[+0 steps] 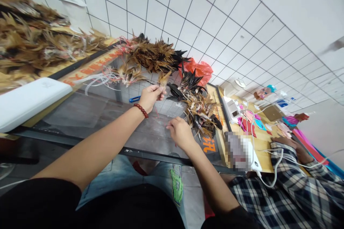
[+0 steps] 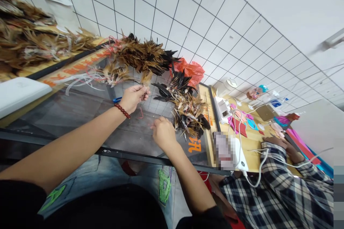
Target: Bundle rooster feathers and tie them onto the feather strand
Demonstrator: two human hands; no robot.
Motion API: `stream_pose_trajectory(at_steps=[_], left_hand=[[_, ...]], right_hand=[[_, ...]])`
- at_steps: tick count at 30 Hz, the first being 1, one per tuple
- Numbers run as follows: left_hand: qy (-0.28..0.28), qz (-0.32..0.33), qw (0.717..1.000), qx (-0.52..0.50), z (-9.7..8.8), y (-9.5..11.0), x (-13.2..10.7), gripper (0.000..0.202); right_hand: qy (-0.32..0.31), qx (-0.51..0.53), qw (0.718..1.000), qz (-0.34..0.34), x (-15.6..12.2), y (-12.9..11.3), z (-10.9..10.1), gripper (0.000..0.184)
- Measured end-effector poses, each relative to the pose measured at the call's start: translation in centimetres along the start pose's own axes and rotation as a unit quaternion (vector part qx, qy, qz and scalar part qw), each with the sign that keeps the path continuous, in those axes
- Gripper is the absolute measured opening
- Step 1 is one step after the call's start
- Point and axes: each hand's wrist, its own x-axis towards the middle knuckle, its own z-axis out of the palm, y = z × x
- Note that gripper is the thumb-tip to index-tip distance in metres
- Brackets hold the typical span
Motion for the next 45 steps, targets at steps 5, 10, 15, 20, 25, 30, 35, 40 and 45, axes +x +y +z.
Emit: stream_pose_trajectory(at_steps=[5,10,15,20,25,30,35,40,45], left_hand=[[0.028,0.031,0.999,-0.014,-0.3,0.4,0.4,0.008],[0.04,0.021,0.999,-0.014,-0.2,0.4,0.3,0.008],[0.049,0.024,0.998,-0.015,-0.4,0.4,0.5,0.009],[0.053,0.024,0.998,-0.028,-0.7,0.3,0.7,0.01],[0.029,-0.014,0.999,-0.03,-0.5,0.0,0.5,0.008],[0.008,-0.023,1.0,-0.017,-0.2,-0.4,0.5,0.008],[-0.01,-0.013,1.0,0.012,-0.1,-0.9,0.1,0.013],[-0.021,0.001,0.999,0.041,0.1,-1.1,-0.1,0.016],[0.007,-0.011,1.0,0.021,0.0,-1.0,0.1,0.016]], right_hand=[[0.031,0.06,0.996,0.06,3.0,-1.0,0.0,0.018],[0.011,0.014,0.998,0.055,5.4,-3.2,1.2,0.02],[-0.002,-0.043,0.999,-0.009,3.2,-3.7,0.5,0.023],[-0.135,0.101,0.985,-0.031,-7.6,0.7,-4.0,0.02],[-0.32,0.043,0.94,0.115,-16.7,5.0,-5.4,0.014],[-0.135,0.095,0.983,0.078,-13.5,5.8,-7.7,0.025],[0.073,-0.01,0.993,0.089,-3.2,6.3,-6.8,0.021],[0.039,-0.083,0.982,0.166,3.5,7.0,-4.3,0.016],[0.092,0.281,0.944,0.144,5.2,8.5,-4.4,0.023]])
